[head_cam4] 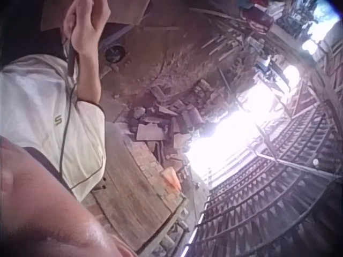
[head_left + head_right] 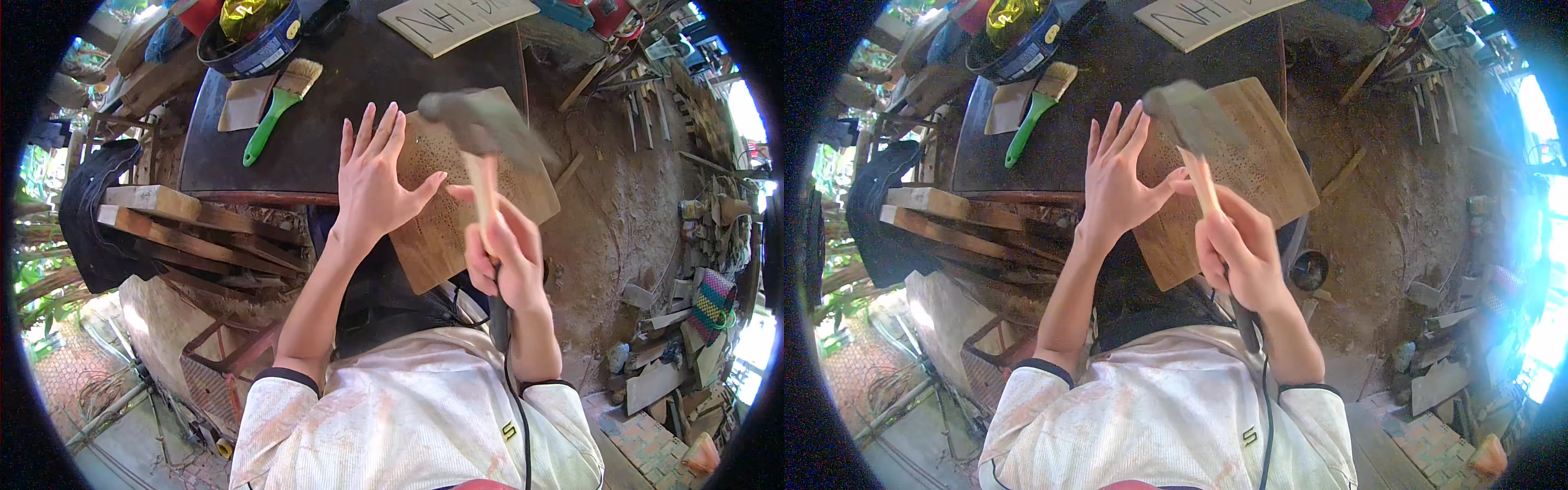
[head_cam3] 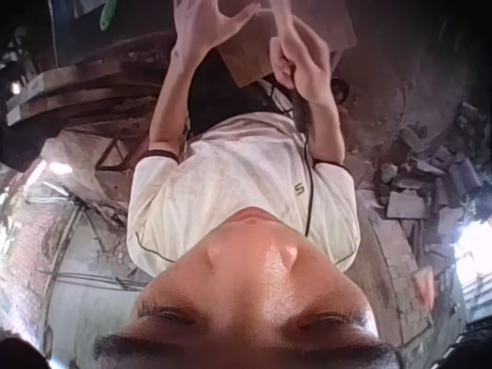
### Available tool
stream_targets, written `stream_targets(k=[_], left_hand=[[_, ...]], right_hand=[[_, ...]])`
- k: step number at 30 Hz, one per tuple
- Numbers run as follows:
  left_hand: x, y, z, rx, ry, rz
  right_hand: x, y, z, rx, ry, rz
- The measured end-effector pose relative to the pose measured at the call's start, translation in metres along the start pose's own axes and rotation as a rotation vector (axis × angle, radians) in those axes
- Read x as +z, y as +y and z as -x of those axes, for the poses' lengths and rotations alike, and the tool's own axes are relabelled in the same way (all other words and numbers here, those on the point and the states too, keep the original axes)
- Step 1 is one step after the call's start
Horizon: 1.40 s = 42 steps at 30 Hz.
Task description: The person sands a wooden board with sandpaper, cleans it with a brush, drives nails into the board using a hammer, and sands the surface again with sandpaper.
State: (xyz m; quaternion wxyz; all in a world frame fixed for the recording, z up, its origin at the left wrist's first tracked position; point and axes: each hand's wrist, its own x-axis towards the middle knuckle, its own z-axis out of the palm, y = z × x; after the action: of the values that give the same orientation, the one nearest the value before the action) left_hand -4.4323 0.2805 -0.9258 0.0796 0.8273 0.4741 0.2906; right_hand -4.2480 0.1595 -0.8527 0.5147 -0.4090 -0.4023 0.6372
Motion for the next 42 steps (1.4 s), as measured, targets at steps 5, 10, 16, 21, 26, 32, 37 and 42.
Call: stream_targets(k=[5, 10, 16, 21, 26, 32, 37, 42], left_hand=[[-0.001, -0.001, 0.004, -0.018, 0.005, 0.004], [0.001, 0.002, 0.001, 0.002, 0.012, 0.007], [-0.003, 0.002, -0.001, -0.010, 0.006, -0.003], [0.003, 0.003, 0.001, -0.001, 0.021, 0.022], [0.000, 0.003, 0.002, -0.021, 0.016, 0.014], [0.004, 0.001, -0.001, -0.003, 0.022, 0.012], [-0.001, 0.005, -0.002, -0.005, 0.004, -0.014], [0.004, 0.000, 0.001, -0.005, 0.030, 0.015]], right_hand=[[0.013, -0.019, 0.009, 0.083, 0.081, 0.000], [-0.004, -0.003, 0.003, 0.010, 0.020, 0.045], [0.004, -0.012, 0.013, -0.011, -0.025, 0.056], [-0.001, 0.002, -0.007, 0.173, 0.078, 0.018], [-0.001, -0.015, 0.011, -0.057, -0.015, 0.067], [-0.003, 0.001, -0.009, 0.183, 0.067, 0.038], [-0.007, -0.002, 0.006, -0.079, -0.095, 0.062], [0.001, -0.011, -0.003, 0.168, 0.016, -0.025]])
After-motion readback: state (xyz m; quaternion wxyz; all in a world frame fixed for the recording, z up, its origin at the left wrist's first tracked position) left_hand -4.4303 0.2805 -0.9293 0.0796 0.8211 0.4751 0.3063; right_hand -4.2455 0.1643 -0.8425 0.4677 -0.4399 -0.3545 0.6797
